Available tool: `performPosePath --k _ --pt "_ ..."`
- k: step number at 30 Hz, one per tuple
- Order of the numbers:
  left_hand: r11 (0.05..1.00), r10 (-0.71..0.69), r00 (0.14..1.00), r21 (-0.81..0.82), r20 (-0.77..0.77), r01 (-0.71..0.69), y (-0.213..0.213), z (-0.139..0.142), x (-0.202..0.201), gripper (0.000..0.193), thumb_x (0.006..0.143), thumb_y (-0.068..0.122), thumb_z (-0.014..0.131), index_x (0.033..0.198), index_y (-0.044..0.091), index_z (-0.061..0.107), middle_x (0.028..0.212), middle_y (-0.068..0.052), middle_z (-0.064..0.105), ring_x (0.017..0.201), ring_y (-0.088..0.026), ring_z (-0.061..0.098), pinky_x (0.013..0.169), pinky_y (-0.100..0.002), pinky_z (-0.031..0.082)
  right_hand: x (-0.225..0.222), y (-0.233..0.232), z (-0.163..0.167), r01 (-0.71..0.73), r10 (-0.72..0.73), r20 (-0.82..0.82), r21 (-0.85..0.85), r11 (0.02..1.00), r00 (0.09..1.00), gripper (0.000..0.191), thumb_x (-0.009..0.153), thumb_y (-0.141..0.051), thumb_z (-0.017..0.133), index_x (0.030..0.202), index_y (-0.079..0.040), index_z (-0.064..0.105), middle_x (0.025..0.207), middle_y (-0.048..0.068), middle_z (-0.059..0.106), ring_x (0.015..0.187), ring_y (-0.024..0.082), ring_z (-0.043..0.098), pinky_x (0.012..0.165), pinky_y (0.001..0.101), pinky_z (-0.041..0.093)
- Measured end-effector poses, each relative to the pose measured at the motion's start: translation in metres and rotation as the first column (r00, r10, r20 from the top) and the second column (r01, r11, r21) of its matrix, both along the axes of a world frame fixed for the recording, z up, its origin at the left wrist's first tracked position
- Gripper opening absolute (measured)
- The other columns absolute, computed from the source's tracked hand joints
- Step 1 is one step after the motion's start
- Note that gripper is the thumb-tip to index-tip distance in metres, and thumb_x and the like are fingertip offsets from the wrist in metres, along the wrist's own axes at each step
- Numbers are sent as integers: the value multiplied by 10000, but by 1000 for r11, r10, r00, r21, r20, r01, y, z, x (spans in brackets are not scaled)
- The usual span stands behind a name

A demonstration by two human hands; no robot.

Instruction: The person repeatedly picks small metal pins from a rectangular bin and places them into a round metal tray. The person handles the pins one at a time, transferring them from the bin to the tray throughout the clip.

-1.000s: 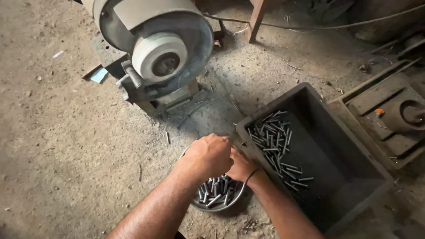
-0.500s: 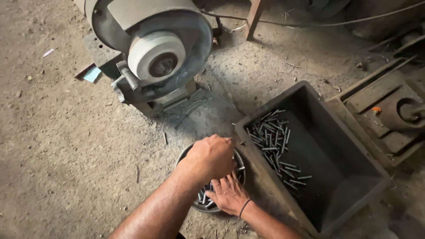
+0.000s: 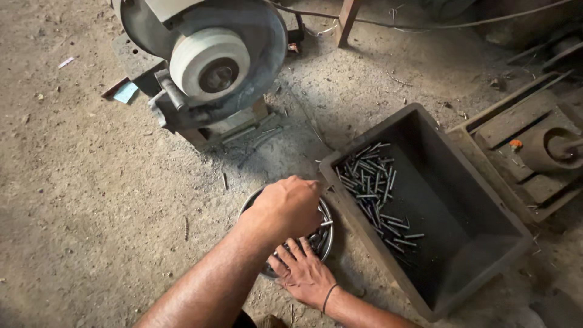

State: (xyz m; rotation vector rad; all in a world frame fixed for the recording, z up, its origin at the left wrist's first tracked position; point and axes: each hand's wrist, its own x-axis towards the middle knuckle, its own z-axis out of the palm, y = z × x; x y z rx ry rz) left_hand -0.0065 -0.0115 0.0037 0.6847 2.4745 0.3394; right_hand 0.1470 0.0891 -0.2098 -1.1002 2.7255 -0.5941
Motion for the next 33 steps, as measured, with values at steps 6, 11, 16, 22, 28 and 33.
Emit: performPosePath --k 6,11,16,22,28,33 --pt "995 -61 991 65 -118 69 5 8 4 245 781 143 645 988 23 699 956 -205 745 972 -376 722 832 -475 592 -8 -34 -11 59 -73 89 150 987 993 627 973 -547 549 1350 -46 558 1485 185 468 1438 451 342 1193 644 173" --pt "999 -11 1000 30 -1 11 -4 14 8 256 840 186 636 1036 27 681 975 -200 742 976 -369 726 819 -473 601 14 -25 -12 -32 37 -16 228 973 999 803 919 -587 543 1502 -44 433 1497 242 402 1425 502 277 1170 681 93" --pt "996 -10 999 83 -32 13 -8 12 7 282 797 154 638 1049 35 683 987 -194 740 984 -364 722 833 -470 590 14 -4 3 141 -120 -160 125 982 980 834 912 -634 498 1478 -28 412 1505 181 398 1385 529 277 1117 763 66" --pt "994 -40 998 96 -46 44 -7 6 8 281 825 132 591 1076 35 672 1002 -205 742 1006 -375 715 863 -482 582 -10 4 38 253 -269 -41 -220 942 962 423 968 -333 602 1265 -32 614 1278 178 614 1248 434 523 1108 607 341" --pt "997 -22 1000 79 -3 22 -14 14 7 290 833 152 598 1090 29 651 1020 -209 729 1028 -374 697 851 -488 580 -104 81 45 670 -693 201 -537 513 692 181 821 -90 668 990 -32 691 914 169 687 806 360 670 726 466 546" --pt "1000 12 995 12 96 -13 -20 26 2 324 831 203 639 1117 51 644 1075 -188 721 1078 -356 689 901 -468 576 -165 191 12 642 -644 75 52 765 761 596 729 -194 800 1271 -39 604 1267 249 625 1201 430 583 1023 489 487"
